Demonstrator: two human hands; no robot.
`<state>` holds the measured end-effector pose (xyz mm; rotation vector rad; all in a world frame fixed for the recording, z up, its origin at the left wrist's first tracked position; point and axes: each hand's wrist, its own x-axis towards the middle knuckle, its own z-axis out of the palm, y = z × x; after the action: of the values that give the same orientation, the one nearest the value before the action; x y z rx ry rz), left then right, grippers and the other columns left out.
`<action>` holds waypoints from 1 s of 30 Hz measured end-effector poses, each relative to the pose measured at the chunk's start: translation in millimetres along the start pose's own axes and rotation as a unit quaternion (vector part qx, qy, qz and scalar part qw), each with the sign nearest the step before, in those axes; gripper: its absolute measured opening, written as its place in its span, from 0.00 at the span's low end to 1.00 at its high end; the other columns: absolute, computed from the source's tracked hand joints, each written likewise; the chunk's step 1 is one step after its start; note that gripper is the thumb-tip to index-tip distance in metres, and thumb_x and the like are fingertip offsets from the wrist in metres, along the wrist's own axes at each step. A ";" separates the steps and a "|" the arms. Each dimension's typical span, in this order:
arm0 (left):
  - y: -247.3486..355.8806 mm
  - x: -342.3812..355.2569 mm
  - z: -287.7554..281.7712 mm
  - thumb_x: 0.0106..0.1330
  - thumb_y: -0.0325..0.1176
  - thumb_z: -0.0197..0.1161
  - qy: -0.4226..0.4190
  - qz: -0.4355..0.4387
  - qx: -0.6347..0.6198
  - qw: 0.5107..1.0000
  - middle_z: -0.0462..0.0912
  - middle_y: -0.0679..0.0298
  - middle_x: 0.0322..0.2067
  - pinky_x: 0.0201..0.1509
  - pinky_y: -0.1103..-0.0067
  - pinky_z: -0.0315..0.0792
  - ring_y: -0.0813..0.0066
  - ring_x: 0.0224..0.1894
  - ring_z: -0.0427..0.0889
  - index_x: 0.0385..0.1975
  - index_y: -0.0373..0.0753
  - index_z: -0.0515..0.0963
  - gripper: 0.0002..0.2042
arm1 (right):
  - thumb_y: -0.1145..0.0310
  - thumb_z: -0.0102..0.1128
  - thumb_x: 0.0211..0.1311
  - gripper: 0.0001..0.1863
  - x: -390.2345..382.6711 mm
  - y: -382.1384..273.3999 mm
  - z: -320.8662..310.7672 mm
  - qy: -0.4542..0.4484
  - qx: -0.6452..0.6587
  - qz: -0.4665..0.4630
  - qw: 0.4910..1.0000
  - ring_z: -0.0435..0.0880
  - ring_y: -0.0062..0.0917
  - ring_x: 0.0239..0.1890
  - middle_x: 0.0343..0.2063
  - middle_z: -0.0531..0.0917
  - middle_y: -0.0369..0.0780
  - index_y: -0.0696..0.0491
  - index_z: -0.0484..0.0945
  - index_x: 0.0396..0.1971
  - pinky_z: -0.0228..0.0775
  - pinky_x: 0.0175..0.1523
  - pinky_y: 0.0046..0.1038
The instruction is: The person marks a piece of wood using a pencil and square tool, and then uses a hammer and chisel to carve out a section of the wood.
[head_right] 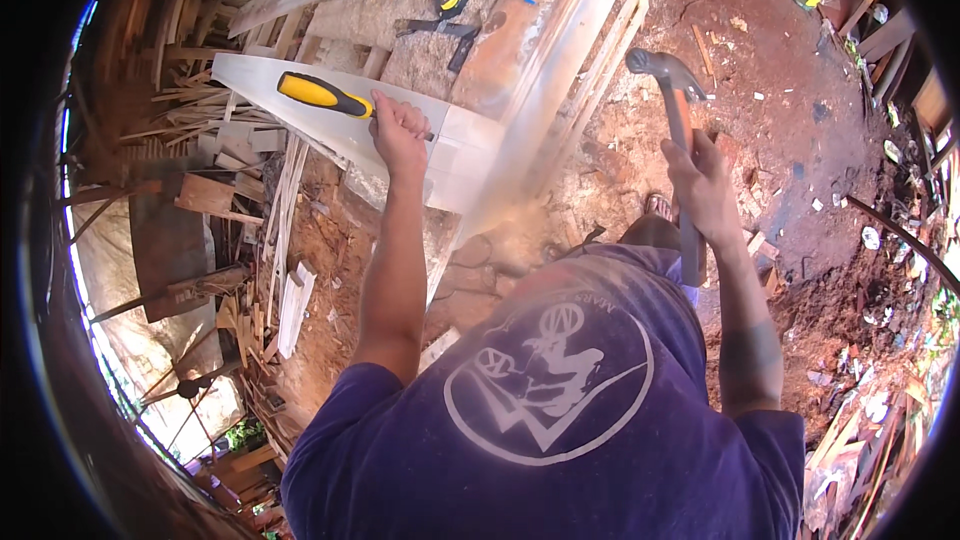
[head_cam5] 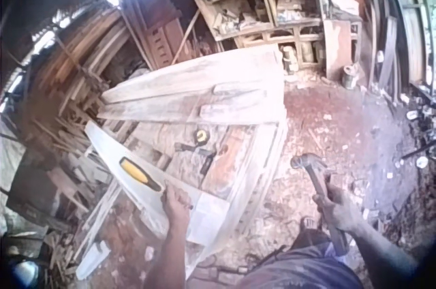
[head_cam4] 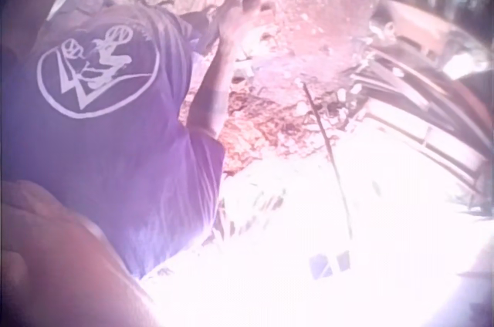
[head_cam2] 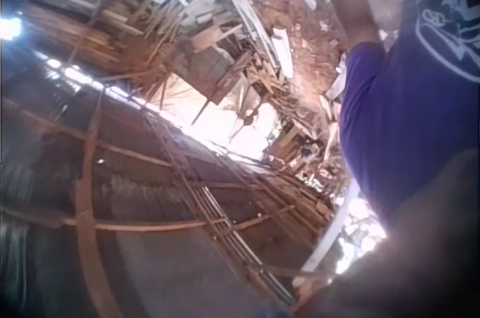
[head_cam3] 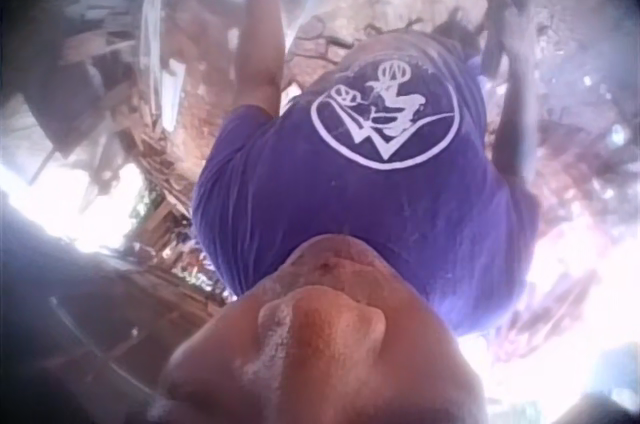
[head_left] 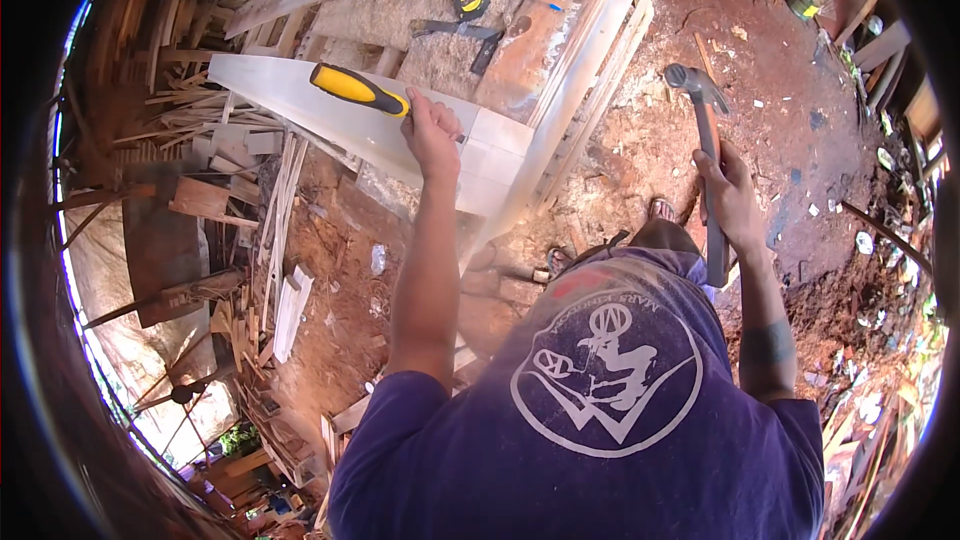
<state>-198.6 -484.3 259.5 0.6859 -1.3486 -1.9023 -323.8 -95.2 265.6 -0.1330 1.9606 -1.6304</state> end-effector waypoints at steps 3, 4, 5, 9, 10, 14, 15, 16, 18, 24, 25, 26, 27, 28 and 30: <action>-7.7 -7.2 0.1 0.79 0.52 0.50 -0.009 0.026 0.022 0.999 0.50 0.74 0.11 0.21 0.77 0.47 0.82 0.15 0.49 0.16 0.48 0.52 0.27 | 0.59 0.57 0.72 0.15 0.2 1.7 7.1 -0.010 -0.019 -0.009 1.000 0.70 0.14 0.13 0.19 0.71 0.32 0.59 0.74 0.38 0.62 0.17 0.22; -9.3 -7.4 -1.7 0.79 0.52 0.50 -0.010 0.024 0.021 0.999 0.50 0.74 0.11 0.21 0.77 0.47 0.82 0.15 0.49 0.16 0.48 0.52 0.27 | 0.59 0.57 0.72 0.16 -1.0 -1.5 8.5 -0.012 -0.024 -0.014 1.000 0.70 0.14 0.13 0.19 0.71 0.32 0.59 0.74 0.38 0.62 0.17 0.22; -11.4 -7.1 -4.8 0.79 0.52 0.49 -0.010 0.029 0.024 0.999 0.50 0.74 0.11 0.21 0.77 0.48 0.82 0.15 0.49 0.16 0.48 0.52 0.27 | 0.59 0.58 0.72 0.16 -1.8 -3.8 8.4 -0.014 -0.029 -0.019 0.999 0.70 0.14 0.13 0.19 0.71 0.32 0.59 0.74 0.38 0.62 0.17 0.23; -16.1 -4.8 -14.6 0.79 0.51 0.49 -0.019 0.036 0.009 0.999 0.51 0.74 0.12 0.21 0.77 0.47 0.81 0.15 0.50 0.17 0.48 0.52 0.27 | 0.58 0.58 0.72 0.17 -1.0 -3.6 4.3 -0.014 -0.047 -0.008 0.999 0.70 0.15 0.13 0.19 0.71 0.32 0.59 0.74 0.38 0.62 0.18 0.23; -15.8 -4.3 -14.0 0.79 0.51 0.49 -0.018 0.036 0.010 0.999 0.51 0.74 0.12 0.21 0.77 0.47 0.81 0.15 0.50 0.17 0.48 0.52 0.27 | 0.58 0.58 0.72 0.16 0.4 -2.2 2.7 -0.011 -0.052 -0.010 0.999 0.70 0.15 0.13 0.19 0.72 0.32 0.59 0.74 0.38 0.62 0.18 0.24; -15.9 -4.1 -11.8 0.79 0.51 0.50 -0.023 0.029 -0.007 0.999 0.52 0.74 0.12 0.21 0.77 0.47 0.81 0.15 0.50 0.17 0.48 0.53 0.27 | 0.58 0.58 0.72 0.16 0.6 -3.2 2.6 -0.012 -0.065 0.000 0.998 0.71 0.15 0.13 0.19 0.72 0.33 0.59 0.75 0.38 0.63 0.18 0.24; -15.9 -4.3 -11.3 0.79 0.51 0.50 -0.028 0.032 -0.007 0.999 0.51 0.75 0.12 0.21 0.77 0.47 0.81 0.15 0.50 0.17 0.48 0.53 0.27 | 0.58 0.58 0.72 0.16 0.5 -3.3 3.3 -0.011 -0.065 0.000 0.998 0.71 0.15 0.13 0.19 0.72 0.33 0.59 0.75 0.38 0.63 0.18 0.24; -16.3 -4.0 -12.2 0.79 0.51 0.50 -0.028 0.032 -0.006 0.999 0.51 0.75 0.12 0.21 0.77 0.47 0.81 0.15 0.50 0.17 0.48 0.53 0.27 | 0.58 0.58 0.72 0.17 0.8 -3.5 4.3 -0.019 -0.060 -0.003 0.998 0.71 0.16 0.14 0.19 0.72 0.33 0.59 0.75 0.38 0.63 0.18 0.24; -17.3 -4.1 -14.3 0.79 0.50 0.50 -0.027 0.032 0.016 0.999 0.54 0.74 0.13 0.22 0.78 0.52 0.82 0.17 0.53 0.17 0.47 0.56 0.26 | 0.57 0.58 0.71 0.17 0.8 -5.6 6.9 -0.026 -0.053 -0.006 0.998 0.72 0.16 0.14 0.19 0.73 0.33 0.60 0.75 0.38 0.63 0.19 0.25; -11.9 -14.2 -19.3 0.80 0.42 0.49 -0.063 0.040 -0.037 0.997 0.67 0.68 0.28 0.34 0.78 0.64 0.79 0.25 0.63 0.34 0.40 0.69 0.13 | 0.57 0.58 0.71 0.18 0.8 -5.6 11.5 -0.030 -0.083 -0.005 0.996 0.72 0.17 0.14 0.19 0.72 0.34 0.60 0.75 0.38 0.64 0.20 0.26; -8.1 -17.4 -15.2 0.80 0.42 0.49 -0.063 0.039 -0.037 0.997 0.67 0.68 0.28 0.34 0.78 0.64 0.79 0.25 0.63 0.34 0.40 0.69 0.13 | 0.57 0.58 0.71 0.18 1.6 -5.3 11.4 -0.030 -0.081 -0.005 0.996 0.72 0.17 0.14 0.19 0.72 0.34 0.60 0.75 0.38 0.64 0.20 0.26; -4.5 -19.8 -10.6 0.80 0.39 0.50 -0.045 0.038 -0.007 0.998 0.67 0.67 0.30 0.36 0.77 0.65 0.79 0.27 0.63 0.38 0.40 0.69 0.10 | 0.57 0.58 0.71 0.18 1.6 -4.8 11.2 -0.031 -0.079 -0.006 0.996 0.72 0.17 0.14 0.18 0.72 0.34 0.60 0.75 0.38 0.64 0.20 0.26; -1.2 -22.7 -5.6 0.80 0.37 0.50 -0.026 0.037 0.022 0.999 0.67 0.67 0.31 0.38 0.76 0.67 0.79 0.28 0.64 0.41 0.40 0.68 0.08 | 0.57 0.58 0.71 0.18 0.8 -4.4 10.5 -0.031 -0.078 -0.005 0.996 0.72 0.17 0.14 0.18 0.72 0.34 0.60 0.75 0.38 0.64 0.20 0.26; 3.0 -26.8 0.1 0.80 0.37 0.50 -0.026 0.039 0.023 0.999 0.67 0.67 0.31 0.38 0.76 0.67 0.79 0.28 0.64 0.41 0.40 0.68 0.08 | 0.57 0.57 0.71 0.18 0.9 -5.1 10.0 -0.031 -0.078 -0.005 0.996 0.71 0.17 0.14 0.18 0.71 0.34 0.60 0.75 0.38 0.63 0.20 0.26; 7.3 -33.2 9.7 0.80 0.36 0.51 -0.006 0.026 0.050 0.998 0.66 0.69 0.29 0.40 0.74 0.68 0.80 0.27 0.63 0.40 0.41 0.68 0.06 | 0.58 0.57 0.71 0.18 1.2 -6.1 9.7 -0.030 -0.077 -0.005 0.997 0.71 0.17 0.14 0.18 0.71 0.34 0.60 0.75 0.38 0.63 0.20 0.26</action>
<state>-183.6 -454.1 270.4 0.6847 -1.4636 -1.8101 -321.8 -105.6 270.0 -0.2508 2.0411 -1.4627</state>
